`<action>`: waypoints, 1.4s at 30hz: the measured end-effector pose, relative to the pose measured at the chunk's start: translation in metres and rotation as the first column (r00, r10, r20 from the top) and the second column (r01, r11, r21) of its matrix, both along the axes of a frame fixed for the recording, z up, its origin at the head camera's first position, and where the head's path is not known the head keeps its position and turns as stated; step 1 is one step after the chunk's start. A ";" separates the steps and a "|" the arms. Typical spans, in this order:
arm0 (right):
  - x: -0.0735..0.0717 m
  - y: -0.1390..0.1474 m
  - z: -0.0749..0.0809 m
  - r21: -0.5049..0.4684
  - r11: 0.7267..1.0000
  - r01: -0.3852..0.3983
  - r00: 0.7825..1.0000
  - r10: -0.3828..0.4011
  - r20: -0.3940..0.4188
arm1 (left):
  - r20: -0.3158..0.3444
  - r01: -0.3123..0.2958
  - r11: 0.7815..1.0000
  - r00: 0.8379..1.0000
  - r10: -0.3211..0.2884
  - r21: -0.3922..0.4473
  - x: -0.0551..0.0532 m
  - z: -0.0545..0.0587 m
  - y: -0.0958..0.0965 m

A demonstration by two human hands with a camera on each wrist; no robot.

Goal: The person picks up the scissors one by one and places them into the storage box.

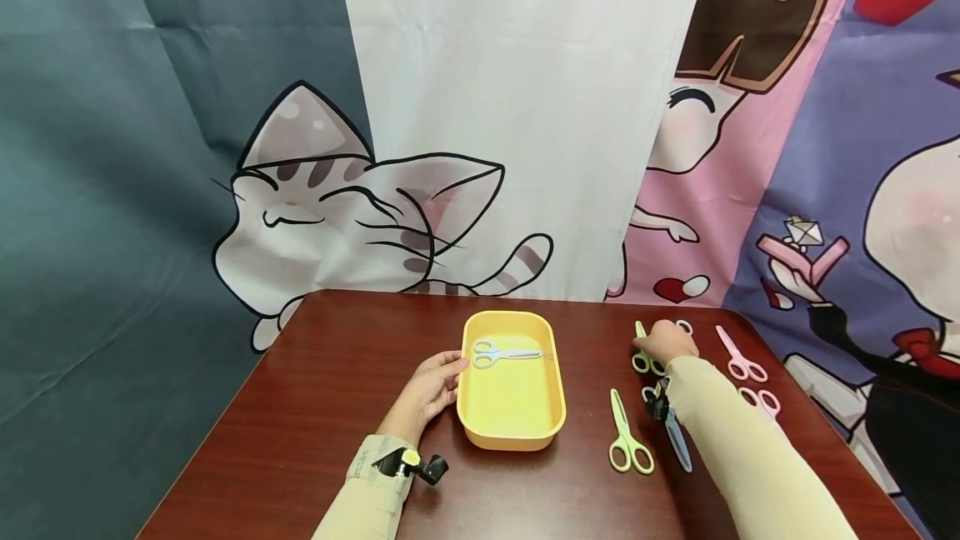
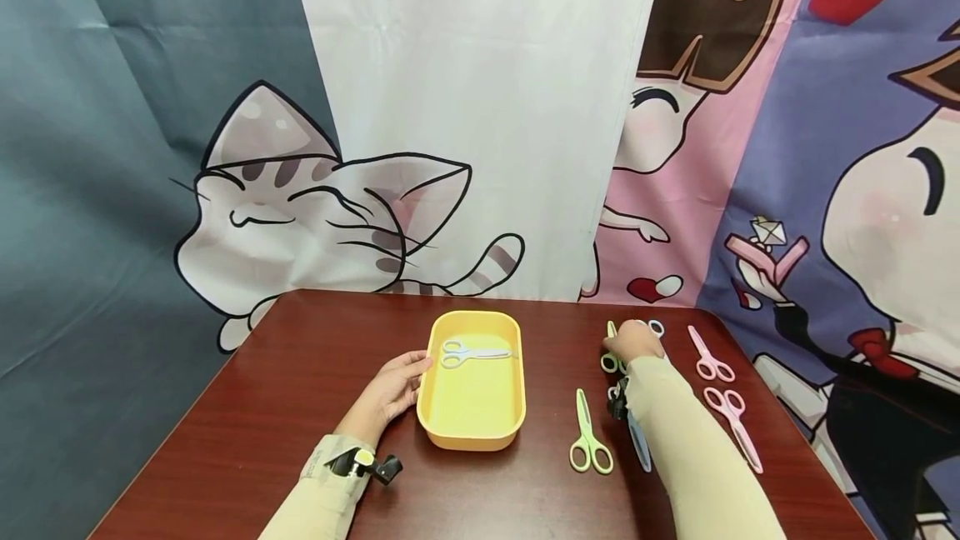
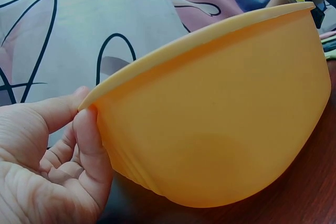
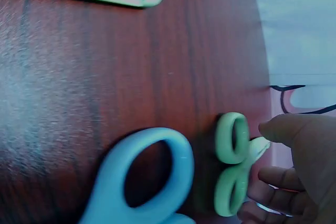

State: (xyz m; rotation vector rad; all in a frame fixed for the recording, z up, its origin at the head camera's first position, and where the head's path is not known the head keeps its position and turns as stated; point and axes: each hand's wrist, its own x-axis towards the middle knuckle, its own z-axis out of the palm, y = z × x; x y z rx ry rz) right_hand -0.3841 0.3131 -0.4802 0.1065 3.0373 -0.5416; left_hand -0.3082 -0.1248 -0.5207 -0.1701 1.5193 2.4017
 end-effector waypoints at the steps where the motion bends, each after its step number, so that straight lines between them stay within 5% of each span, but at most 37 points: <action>1: 0.000 0.000 -0.002 0.008 1.000 0.005 1.000 -0.005 -0.002 | 0.000 0.001 1.000 1.000 -0.001 0.001 0.000 0.000 0.000; 14: -0.003 -0.002 -0.013 0.050 0.999 -0.006 1.000 0.007 -0.028 | -0.016 0.002 1.000 1.000 -0.001 0.002 0.001 0.000 -0.001; 19: -0.012 -0.012 -0.004 0.025 0.999 -0.029 0.997 0.030 -0.072 | -0.006 -0.010 1.000 1.000 0.010 0.001 0.001 0.001 -0.002; 22: -0.021 -0.031 0.010 0.005 0.993 -0.114 0.983 0.114 -0.143 | -0.007 -0.010 1.000 1.000 0.010 0.007 0.001 0.000 -0.001; 29: -0.022 -0.099 0.047 0.029 0.914 -0.404 0.885 0.399 -0.241 | -0.010 -0.009 1.000 1.000 0.009 0.022 0.002 0.000 0.001; 33: -0.012 -0.137 0.057 0.080 0.840 -0.537 0.799 0.537 -0.270 | -0.024 -0.001 1.000 1.000 0.001 0.025 0.002 0.000 0.001; 37: 0.001 -0.166 0.061 0.182 0.765 -0.618 0.716 0.643 -0.272 | -0.021 -0.001 0.999 1.000 0.001 0.033 0.002 0.000 0.000; 42: 0.014 -0.189 0.055 0.258 0.690 -0.676 0.645 0.724 -0.246 | -0.023 0.013 0.999 1.000 -0.012 0.038 0.002 -0.001 -0.001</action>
